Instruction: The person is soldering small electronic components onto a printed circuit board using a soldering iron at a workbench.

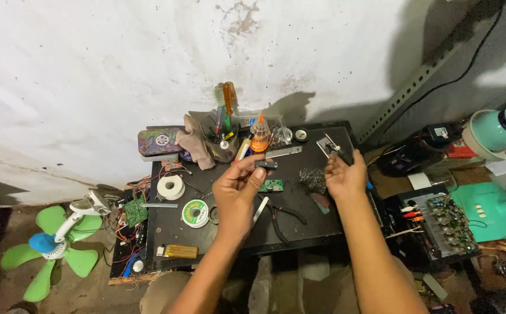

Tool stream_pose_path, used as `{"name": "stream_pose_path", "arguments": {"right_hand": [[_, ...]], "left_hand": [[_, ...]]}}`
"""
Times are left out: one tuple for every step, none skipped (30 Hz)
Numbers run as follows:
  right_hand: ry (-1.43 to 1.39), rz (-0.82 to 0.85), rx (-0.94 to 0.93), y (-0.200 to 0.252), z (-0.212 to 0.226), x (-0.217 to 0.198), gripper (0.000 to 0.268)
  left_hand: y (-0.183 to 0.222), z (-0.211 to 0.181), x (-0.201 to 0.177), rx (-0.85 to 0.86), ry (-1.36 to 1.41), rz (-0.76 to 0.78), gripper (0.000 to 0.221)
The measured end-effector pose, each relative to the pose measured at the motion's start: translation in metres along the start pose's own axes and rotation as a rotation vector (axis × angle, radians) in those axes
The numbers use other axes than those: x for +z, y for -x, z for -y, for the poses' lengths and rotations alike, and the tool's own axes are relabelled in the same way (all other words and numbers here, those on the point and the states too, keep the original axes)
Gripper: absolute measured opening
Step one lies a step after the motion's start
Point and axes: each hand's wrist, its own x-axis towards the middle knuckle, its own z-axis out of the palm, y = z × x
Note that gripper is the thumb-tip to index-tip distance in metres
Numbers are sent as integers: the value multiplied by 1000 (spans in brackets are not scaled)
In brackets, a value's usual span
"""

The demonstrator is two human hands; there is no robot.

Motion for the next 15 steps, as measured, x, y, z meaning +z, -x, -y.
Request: {"name": "stream_pose_path", "arguments": {"right_hand": [[2,2,-1,-10,2,-5,65],[-45,-23,25,-20,4,-11,68],[-91,-48,50,-30,5,-18,72],[-89,-48,50,-41,6,-23,72],[-126,-60,58,-53,7,-28,69],[-164,-70,67,-64,7,-33,68],[-162,-69,68,-69,7,-34,68],[-172,-75,54,-74,6,-37,62],[-183,-81,40,-79,6,-39,57],[-182,-80,41,-78,5,-39,57],[-179,-83,36,-77,3,-39,55],[-176,-88,31,-77,1,-38,53],[-175,-87,33,-72,1,-37,53],[-165,-90,14,-68,1,-35,50],[-154,-93,-6,-64,1,-34,48]], "left_hand": [[0,-2,1,2,2,-1,30],[0,-4,1,21,-5,17,29],[0,-6,2,40,-12,34,28],[0,-5,1,40,-11,33,28],[0,-4,0,48,-19,48,28],[0,-3,-2,57,-27,63,28],[1,-4,-1,58,-27,61,28],[2,-6,0,61,-23,65,28],[3,-8,2,63,-20,68,28],[3,-8,1,64,-21,67,28],[4,-8,1,67,-24,60,27],[4,-7,0,69,-29,52,26],[4,-9,1,69,-30,50,26],[4,-11,2,72,-34,40,27],[4,-13,2,75,-37,29,27]]}}
